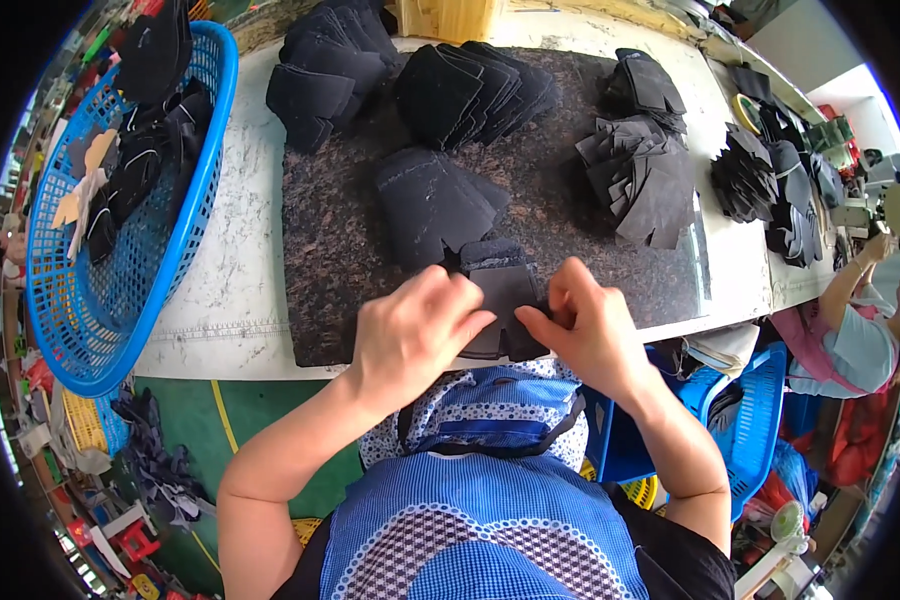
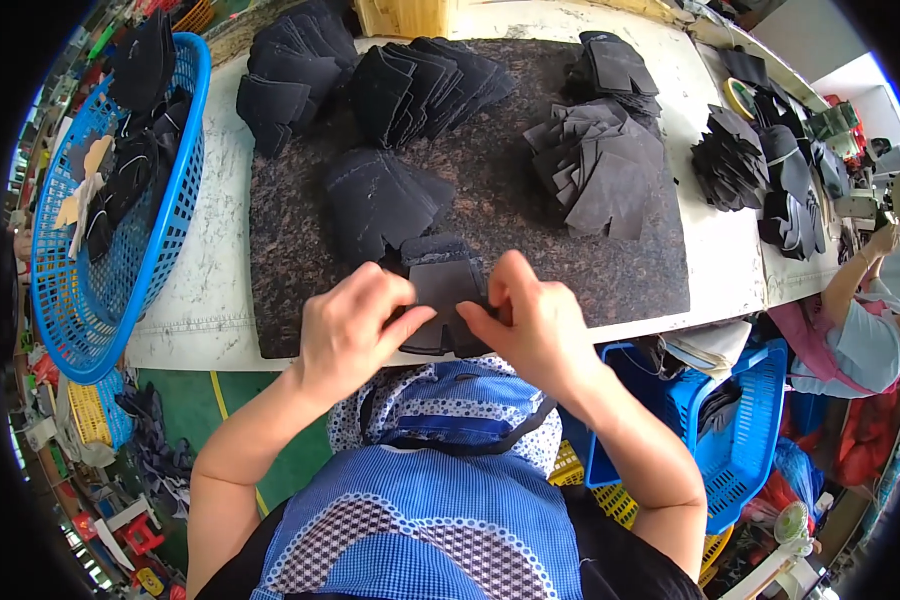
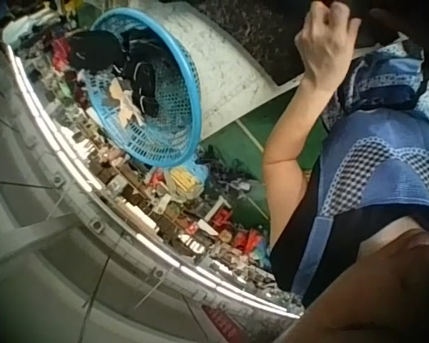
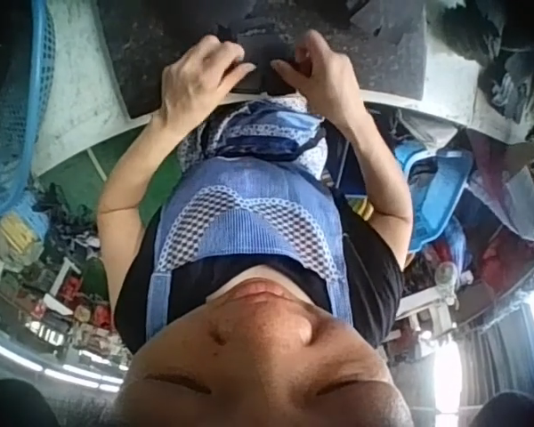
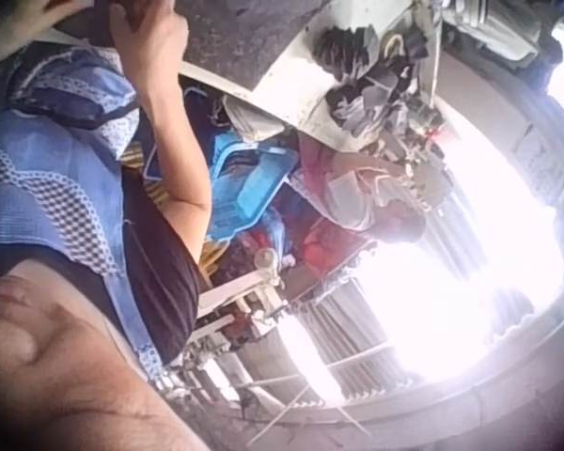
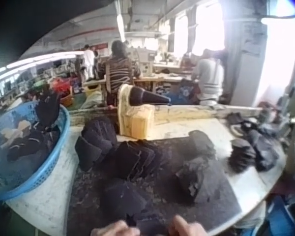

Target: Organizing and inspecting black shoe upper components at a manufacturing workstation.

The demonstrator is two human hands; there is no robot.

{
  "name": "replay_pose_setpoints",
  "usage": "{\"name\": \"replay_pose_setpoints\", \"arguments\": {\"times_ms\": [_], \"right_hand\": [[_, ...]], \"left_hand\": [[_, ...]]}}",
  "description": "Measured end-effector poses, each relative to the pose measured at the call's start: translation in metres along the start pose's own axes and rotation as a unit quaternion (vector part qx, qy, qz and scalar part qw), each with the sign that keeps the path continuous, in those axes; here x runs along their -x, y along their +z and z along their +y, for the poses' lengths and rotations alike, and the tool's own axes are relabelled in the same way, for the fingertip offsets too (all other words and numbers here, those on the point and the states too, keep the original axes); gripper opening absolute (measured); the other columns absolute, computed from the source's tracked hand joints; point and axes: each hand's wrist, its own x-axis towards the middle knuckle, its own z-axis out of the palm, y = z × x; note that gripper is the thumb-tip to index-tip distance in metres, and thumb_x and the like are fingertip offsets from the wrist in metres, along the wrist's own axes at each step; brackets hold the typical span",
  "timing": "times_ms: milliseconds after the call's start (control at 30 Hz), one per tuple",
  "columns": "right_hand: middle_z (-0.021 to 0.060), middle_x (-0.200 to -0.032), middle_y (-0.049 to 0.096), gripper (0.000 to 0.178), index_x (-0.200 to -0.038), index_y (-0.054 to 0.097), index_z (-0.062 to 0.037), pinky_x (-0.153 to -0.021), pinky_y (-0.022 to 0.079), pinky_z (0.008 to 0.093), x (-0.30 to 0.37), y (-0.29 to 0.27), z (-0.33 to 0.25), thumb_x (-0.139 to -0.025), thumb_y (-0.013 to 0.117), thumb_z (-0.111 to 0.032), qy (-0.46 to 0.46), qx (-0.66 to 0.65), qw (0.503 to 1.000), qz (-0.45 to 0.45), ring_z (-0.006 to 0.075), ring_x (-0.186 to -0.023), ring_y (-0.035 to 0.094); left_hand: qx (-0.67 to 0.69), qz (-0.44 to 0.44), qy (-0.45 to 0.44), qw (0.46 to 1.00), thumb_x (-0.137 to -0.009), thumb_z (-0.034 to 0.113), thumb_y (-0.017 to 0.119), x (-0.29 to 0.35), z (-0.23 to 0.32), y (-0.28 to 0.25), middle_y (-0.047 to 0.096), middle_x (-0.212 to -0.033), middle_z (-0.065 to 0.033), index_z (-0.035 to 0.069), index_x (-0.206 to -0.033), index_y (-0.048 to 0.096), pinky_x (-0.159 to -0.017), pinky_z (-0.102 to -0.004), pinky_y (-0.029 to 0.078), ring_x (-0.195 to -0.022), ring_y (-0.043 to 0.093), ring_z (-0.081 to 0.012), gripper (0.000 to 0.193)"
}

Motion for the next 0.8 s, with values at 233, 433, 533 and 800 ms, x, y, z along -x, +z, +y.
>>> {"name": "replay_pose_setpoints", "arguments": {"times_ms": [233, 433, 533, 800], "right_hand": [[0.0093, -0.083, 0.064, 0.028, -0.099, 0.063, -0.0064, -0.066, 0.054, 0.0358, -0.064, 0.000, -0.062, -0.080, 0.084, -0.006, -0.310, -0.032, 0.947, 0.078, 0.0239, -0.072, 0.065], [0.0080, -0.092, 0.066, 0.019, -0.092, 0.072, -0.0064, -0.085, 0.053, 0.0415, -0.106, 0.022, -0.047, -0.079, 0.085, -0.012, -0.420, 0.127, 0.899, 0.014, 0.0312, -0.093, 0.061], [0.0096, -0.089, 0.067, 0.012, -0.089, 0.073, -0.0041, -0.083, 0.053, 0.0405, -0.108, 0.024, -0.050, -0.083, 0.082, -0.010, -0.382, 0.109, 0.917, 0.028, 0.0299, -0.088, 0.063], [0.0069, -0.088, 0.071, 0.009, -0.095, 0.074, -0.0021, -0.073, 0.053, 0.0325, -0.040, -0.038, -0.079, -0.090, 0.078, -0.009, -0.430, 0.103, 0.842, 0.308, 0.0216, -0.079, 0.068]], "left_hand": [[-0.026, 0.007, 0.055, 0.998, -0.080, 0.004, 0.081, 0.006, 0.003, 0.004, 0.054, -0.084, -0.0063, 0.007, -0.100, 0.073, -0.063, -0.0378, 0.053, -0.071, 0.060, -0.0250, 0.022], [0.021, 0.091, 0.028, 0.995, -0.078, -0.003, 0.080, 0.047, -0.016, -0.037, 0.058, -0.075, -0.0042, 0.007, -0.097, 0.074, -0.055, -0.0355, 0.048, -0.062, 0.060, -0.0218, 0.022], [-0.007, 0.069, 0.037, 0.997, -0.083, 0.005, 0.080, 0.042, -0.025, -0.050, 0.063, -0.086, -0.0054, 0.006, -0.101, 0.071, -0.069, -0.0378, 0.055, -0.076, 0.066, -0.0239, 0.021], [-0.053, 0.020, 0.053, 0.997, -0.087, 0.008, 0.075, -0.020, -0.051, -0.033, 0.067, -0.112, -0.0070, 0.008, -0.106, 0.069, -0.096, -0.0440, 0.050, -0.107, 0.066, -0.0294, 0.020]]}}
